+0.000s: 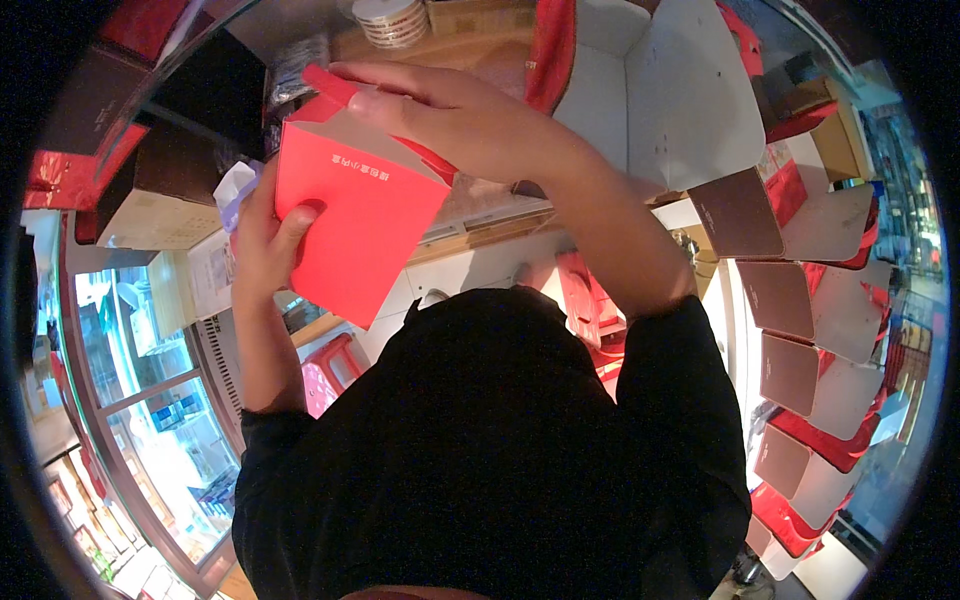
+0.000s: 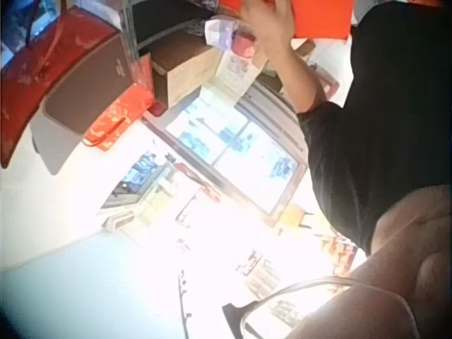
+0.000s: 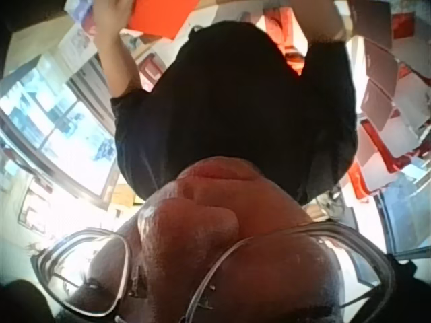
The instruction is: The person assembles red cardboard boxes by hand. They fold the flat pieces into rectangular shapes, tuck the flaps into slots, and secure the structure. The person repeatedly picks up new flat boxes from a stack, folds them into finished boxes, and places them into a larger container.
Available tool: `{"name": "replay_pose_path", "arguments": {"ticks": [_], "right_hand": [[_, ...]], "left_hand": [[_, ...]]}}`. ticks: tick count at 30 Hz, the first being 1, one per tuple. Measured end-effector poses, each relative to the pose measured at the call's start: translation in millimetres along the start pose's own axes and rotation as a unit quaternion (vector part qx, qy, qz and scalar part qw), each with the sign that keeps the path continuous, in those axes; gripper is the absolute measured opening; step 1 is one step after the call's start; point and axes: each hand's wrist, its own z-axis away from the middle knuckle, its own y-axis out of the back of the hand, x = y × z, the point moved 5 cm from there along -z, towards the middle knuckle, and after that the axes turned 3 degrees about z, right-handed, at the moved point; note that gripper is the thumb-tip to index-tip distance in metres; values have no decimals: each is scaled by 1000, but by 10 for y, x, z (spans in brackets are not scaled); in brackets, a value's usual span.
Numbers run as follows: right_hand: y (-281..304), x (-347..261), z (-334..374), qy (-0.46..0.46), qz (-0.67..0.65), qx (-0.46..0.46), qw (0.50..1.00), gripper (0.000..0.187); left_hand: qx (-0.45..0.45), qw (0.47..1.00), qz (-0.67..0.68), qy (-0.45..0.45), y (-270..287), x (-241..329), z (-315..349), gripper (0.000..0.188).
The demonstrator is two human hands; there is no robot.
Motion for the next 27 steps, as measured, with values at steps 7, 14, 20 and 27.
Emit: {"name": "replay_pose_path", "arguments": {"ticks": [7,14,20,27], "right_hand": [[-56,-60,-23,46,75,2,996,48],[-119,31,-1,137,188,30,972,47],[-143,24,40,108,193,-15,975,47],[-193,131,147,104,162,-3,981,45]], "left_hand": [[-24,1000,5,10,31,23,38,68],[-37,999,10,10,8,-18,17,66],[-41,999,13,7,0,-14,4,64],[-65,998,2,17,-18,-17,-3,60]]}}
